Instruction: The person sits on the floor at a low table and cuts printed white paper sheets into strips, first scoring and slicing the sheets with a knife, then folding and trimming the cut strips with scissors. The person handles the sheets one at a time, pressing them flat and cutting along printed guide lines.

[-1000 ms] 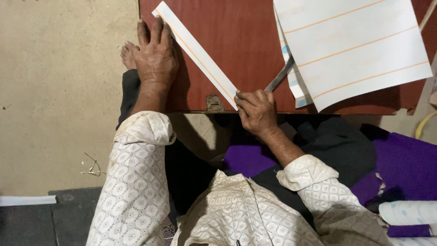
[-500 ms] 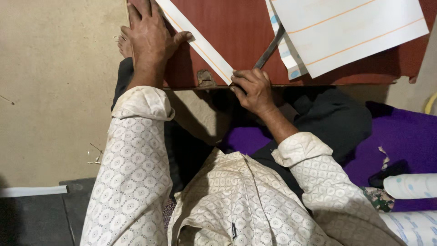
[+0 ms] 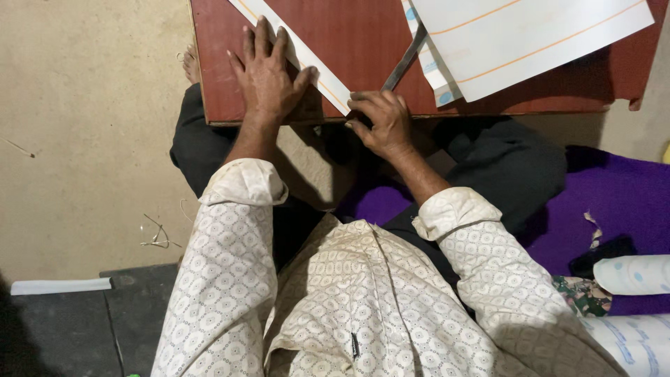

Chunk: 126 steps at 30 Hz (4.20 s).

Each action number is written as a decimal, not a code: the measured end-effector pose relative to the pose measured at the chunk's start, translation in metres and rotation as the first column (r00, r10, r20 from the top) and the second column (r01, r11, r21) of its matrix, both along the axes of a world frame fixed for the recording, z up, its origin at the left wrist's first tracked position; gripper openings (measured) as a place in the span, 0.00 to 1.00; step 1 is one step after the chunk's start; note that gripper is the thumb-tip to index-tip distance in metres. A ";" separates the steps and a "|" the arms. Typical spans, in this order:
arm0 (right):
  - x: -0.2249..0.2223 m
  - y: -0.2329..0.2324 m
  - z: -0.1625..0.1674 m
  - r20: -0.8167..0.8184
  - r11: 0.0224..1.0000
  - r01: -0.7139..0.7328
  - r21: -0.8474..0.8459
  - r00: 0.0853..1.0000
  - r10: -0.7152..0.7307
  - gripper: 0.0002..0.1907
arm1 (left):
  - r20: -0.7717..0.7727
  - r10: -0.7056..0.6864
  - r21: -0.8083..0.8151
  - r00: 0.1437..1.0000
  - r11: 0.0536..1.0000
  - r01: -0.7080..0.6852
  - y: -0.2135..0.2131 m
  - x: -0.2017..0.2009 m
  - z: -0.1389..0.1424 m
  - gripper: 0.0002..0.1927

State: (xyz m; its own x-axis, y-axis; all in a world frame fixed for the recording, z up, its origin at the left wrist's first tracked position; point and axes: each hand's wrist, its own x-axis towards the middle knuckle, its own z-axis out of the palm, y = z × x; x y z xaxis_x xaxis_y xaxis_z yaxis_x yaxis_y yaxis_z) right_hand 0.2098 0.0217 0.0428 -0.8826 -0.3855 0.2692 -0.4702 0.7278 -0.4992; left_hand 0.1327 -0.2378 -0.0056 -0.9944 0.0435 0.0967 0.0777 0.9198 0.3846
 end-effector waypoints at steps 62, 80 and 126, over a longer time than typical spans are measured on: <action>-0.108 -0.031 0.046 0.047 0.991 -0.125 0.049 0.991 0.123 0.09 | 0.339 -0.068 -0.066 0.938 0.993 0.096 0.031 -0.027 0.104 0.77; -0.268 -0.058 0.105 -0.010 0.989 -0.100 0.112 0.995 0.102 0.10 | 0.402 -0.066 -0.052 0.913 0.994 0.094 0.078 -0.086 0.175 0.75; -0.370 -0.070 0.057 -0.246 0.934 -0.088 0.346 0.952 0.181 0.05 | 0.326 -0.053 -0.040 0.944 0.997 0.070 0.067 -0.091 0.160 0.79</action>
State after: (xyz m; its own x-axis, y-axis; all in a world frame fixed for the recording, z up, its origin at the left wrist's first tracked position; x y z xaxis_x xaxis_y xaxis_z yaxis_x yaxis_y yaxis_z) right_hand -0.1600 -0.0484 0.1001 -0.7279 -0.6023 0.3277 -0.6576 0.7486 -0.0846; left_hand 0.0417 -0.1706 0.1539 -0.9666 0.1019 -0.2351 0.0131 0.9360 0.3518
